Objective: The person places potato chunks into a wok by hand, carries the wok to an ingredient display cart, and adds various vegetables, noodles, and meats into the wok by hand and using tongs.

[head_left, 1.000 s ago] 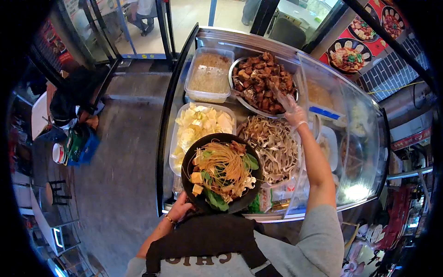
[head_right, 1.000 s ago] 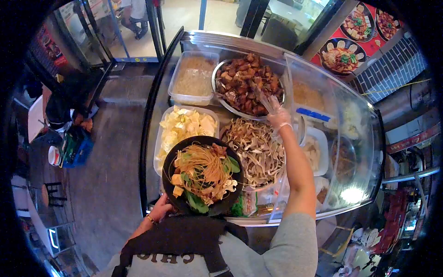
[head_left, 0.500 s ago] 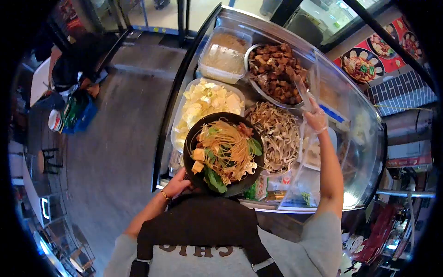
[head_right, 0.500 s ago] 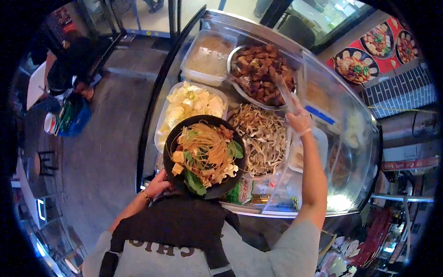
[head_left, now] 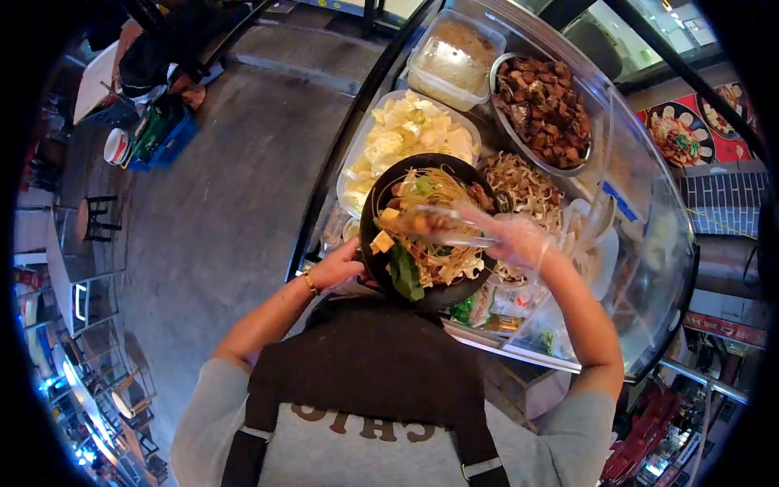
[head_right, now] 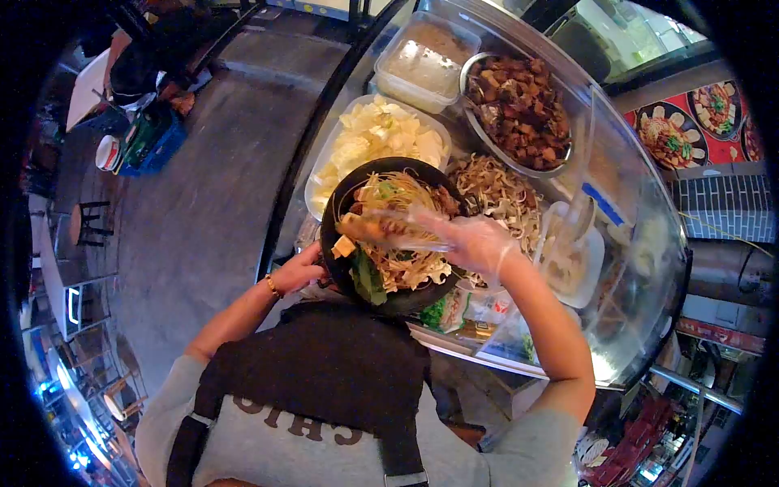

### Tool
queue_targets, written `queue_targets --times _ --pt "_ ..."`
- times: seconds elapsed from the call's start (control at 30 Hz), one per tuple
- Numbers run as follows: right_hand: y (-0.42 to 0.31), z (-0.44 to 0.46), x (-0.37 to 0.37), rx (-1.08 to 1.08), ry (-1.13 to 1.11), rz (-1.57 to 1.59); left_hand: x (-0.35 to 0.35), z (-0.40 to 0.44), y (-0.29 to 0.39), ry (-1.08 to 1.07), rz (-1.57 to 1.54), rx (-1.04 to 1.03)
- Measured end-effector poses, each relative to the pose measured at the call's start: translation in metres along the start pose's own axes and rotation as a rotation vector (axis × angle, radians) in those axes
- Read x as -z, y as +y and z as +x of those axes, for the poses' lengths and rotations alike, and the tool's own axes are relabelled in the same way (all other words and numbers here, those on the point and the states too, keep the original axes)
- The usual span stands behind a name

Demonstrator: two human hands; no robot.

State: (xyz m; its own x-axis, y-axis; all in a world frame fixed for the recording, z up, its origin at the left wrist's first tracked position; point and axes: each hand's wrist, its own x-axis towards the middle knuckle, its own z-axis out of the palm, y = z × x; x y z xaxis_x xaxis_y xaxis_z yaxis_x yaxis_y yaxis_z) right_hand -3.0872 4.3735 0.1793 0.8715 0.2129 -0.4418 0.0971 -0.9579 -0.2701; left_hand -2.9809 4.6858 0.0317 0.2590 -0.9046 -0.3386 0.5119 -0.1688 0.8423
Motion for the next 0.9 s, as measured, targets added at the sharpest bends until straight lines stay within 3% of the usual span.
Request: queue_targets --times 0.1,0.23,0.43,0.57,0.63,0.73,0.9 --pt "-0.030 0.024 0.034 -0.007 -0.151 -0.174 -0.001 -0.001 0.001 0.038 0.011 0.017" --pt "-0.023 0.054 0.052 0.092 -0.137 -0.467 0.005 0.002 -0.010 0.062 0.026 -0.044" --pt "-0.022 0.069 0.089 0.037 -0.263 -0.484 0.006 0.000 -0.005 0.040 0.059 -0.011" --pt "-0.010 0.059 0.100 0.129 -0.142 -0.398 0.003 0.001 -0.003 0.040 0.069 -0.062" --pt "-0.012 0.058 0.102 -0.042 -0.253 -0.414 0.003 0.002 -0.003 0.035 0.057 -0.066" --pt "0.000 0.057 0.098 -0.065 -0.305 -0.315 0.004 0.001 -0.002 0.038 0.072 -0.073" --pt "0.032 0.040 0.091 -0.065 -0.243 -0.156 0.012 0.001 -0.004 -0.029 0.073 0.165"
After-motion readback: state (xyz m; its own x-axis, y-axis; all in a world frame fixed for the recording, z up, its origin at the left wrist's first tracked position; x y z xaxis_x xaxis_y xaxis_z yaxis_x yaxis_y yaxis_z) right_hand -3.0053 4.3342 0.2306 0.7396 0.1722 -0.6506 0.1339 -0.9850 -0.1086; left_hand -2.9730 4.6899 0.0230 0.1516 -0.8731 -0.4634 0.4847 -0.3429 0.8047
